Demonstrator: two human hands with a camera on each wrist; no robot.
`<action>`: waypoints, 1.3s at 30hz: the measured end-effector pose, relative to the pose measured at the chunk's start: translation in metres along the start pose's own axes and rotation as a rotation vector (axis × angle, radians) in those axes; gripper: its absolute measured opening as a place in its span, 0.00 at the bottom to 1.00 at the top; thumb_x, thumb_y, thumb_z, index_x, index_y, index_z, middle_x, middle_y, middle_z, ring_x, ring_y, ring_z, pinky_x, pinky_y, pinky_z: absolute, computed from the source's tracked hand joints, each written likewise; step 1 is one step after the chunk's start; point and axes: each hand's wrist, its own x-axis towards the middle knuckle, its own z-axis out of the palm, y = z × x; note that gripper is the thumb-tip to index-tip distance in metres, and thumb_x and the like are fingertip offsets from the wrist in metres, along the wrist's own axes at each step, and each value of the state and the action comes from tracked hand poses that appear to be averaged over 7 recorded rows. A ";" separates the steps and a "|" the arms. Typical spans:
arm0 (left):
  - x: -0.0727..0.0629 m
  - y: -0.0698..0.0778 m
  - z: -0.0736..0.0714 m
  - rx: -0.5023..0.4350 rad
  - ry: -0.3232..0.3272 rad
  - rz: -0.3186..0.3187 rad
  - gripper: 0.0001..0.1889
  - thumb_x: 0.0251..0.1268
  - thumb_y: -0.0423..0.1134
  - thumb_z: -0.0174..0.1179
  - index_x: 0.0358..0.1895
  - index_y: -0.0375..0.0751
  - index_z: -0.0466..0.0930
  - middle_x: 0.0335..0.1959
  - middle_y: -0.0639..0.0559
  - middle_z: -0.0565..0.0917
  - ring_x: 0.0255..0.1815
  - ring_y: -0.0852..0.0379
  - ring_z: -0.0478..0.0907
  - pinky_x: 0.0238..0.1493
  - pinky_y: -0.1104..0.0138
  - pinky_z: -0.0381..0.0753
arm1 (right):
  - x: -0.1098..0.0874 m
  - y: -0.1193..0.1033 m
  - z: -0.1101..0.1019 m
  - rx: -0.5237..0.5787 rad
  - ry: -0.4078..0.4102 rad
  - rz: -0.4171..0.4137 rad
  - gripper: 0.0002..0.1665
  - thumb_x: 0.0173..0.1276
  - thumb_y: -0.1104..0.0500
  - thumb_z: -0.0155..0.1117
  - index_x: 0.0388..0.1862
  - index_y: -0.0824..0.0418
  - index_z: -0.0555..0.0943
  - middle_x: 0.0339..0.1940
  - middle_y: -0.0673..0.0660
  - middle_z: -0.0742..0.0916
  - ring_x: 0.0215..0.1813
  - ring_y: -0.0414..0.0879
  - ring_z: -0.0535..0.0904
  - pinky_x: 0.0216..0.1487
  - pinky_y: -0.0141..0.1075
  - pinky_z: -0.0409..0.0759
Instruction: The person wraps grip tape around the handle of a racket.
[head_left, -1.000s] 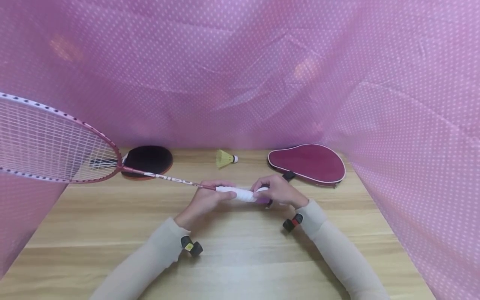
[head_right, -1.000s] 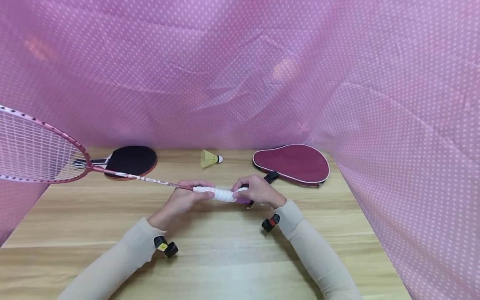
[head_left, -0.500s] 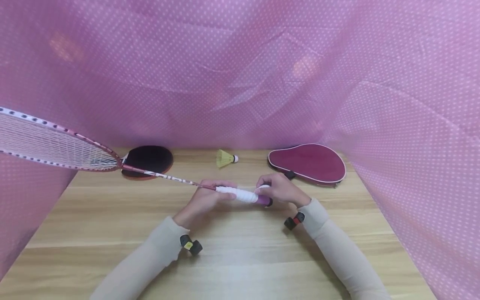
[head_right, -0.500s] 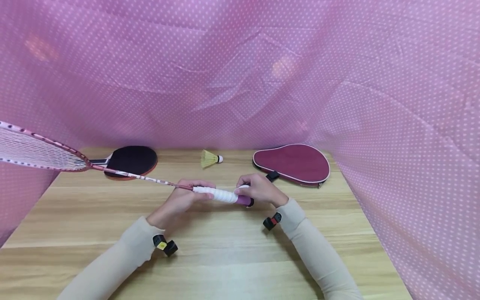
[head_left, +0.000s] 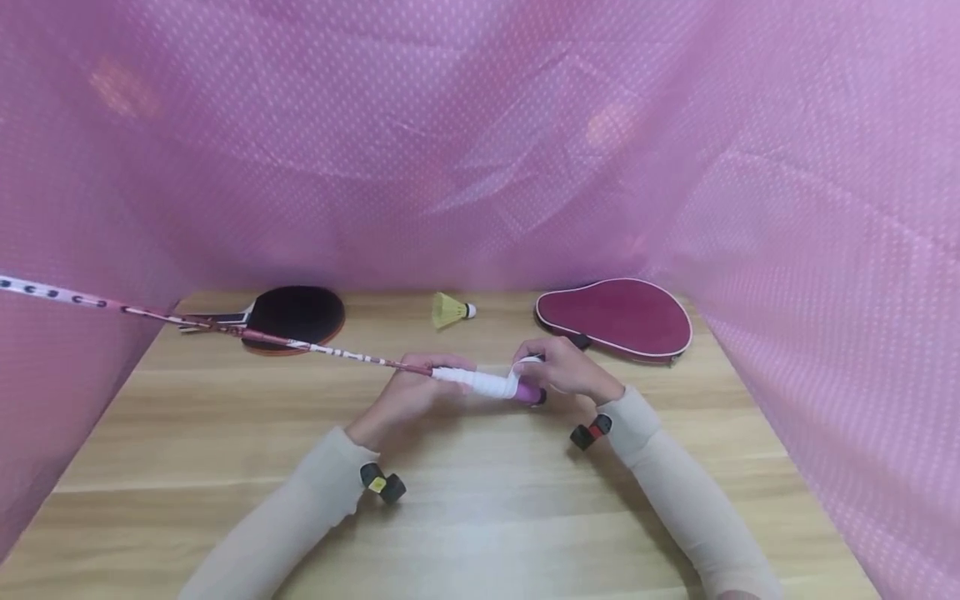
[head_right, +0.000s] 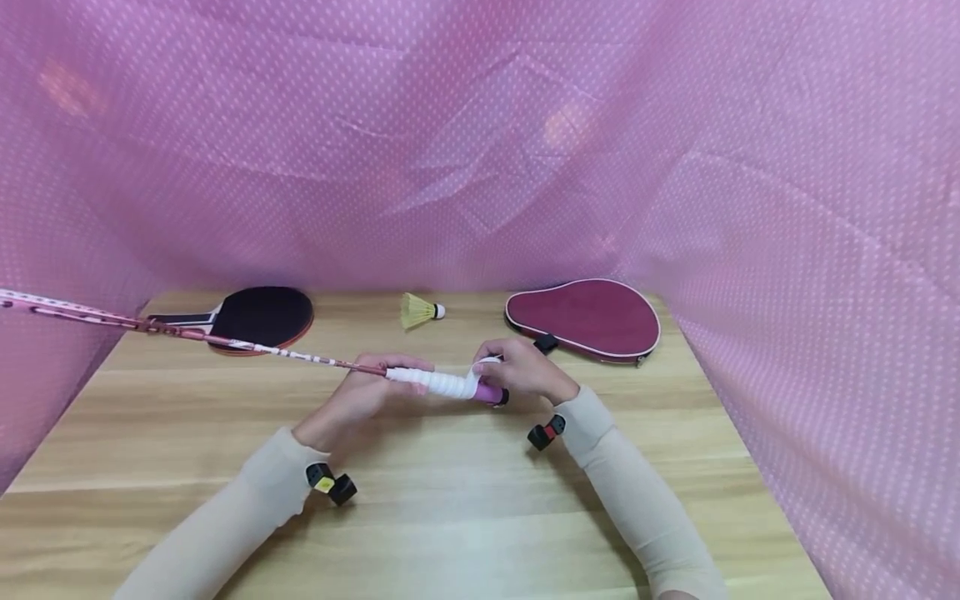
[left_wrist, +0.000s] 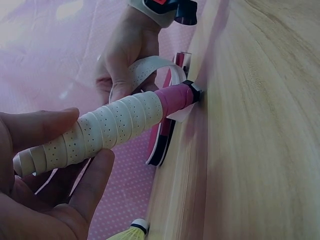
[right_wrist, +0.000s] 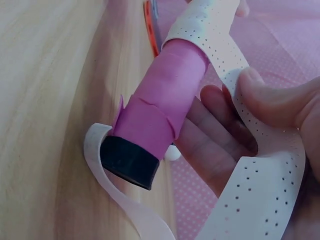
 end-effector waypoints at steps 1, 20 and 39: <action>0.001 0.001 0.001 -0.003 -0.003 -0.003 0.19 0.54 0.30 0.71 0.52 0.40 0.87 0.46 0.51 0.90 0.45 0.59 0.81 0.48 0.66 0.79 | 0.000 0.000 -0.001 0.003 -0.001 -0.001 0.05 0.72 0.56 0.65 0.35 0.52 0.86 0.28 0.51 0.86 0.30 0.40 0.77 0.32 0.32 0.78; -0.017 0.004 0.014 -0.004 -0.040 0.000 0.18 0.55 0.25 0.68 0.50 0.43 0.88 0.55 0.50 0.88 0.51 0.57 0.80 0.52 0.65 0.79 | -0.009 0.008 0.015 0.071 -0.072 0.004 0.05 0.74 0.57 0.61 0.36 0.56 0.80 0.32 0.49 0.81 0.40 0.44 0.75 0.46 0.36 0.72; -0.004 0.001 0.010 -0.017 -0.001 0.034 0.22 0.53 0.27 0.70 0.54 0.42 0.86 0.54 0.46 0.88 0.51 0.57 0.81 0.54 0.65 0.78 | 0.004 0.020 0.024 0.306 -0.214 0.026 0.16 0.80 0.56 0.50 0.45 0.65 0.84 0.24 0.47 0.82 0.25 0.37 0.70 0.29 0.28 0.69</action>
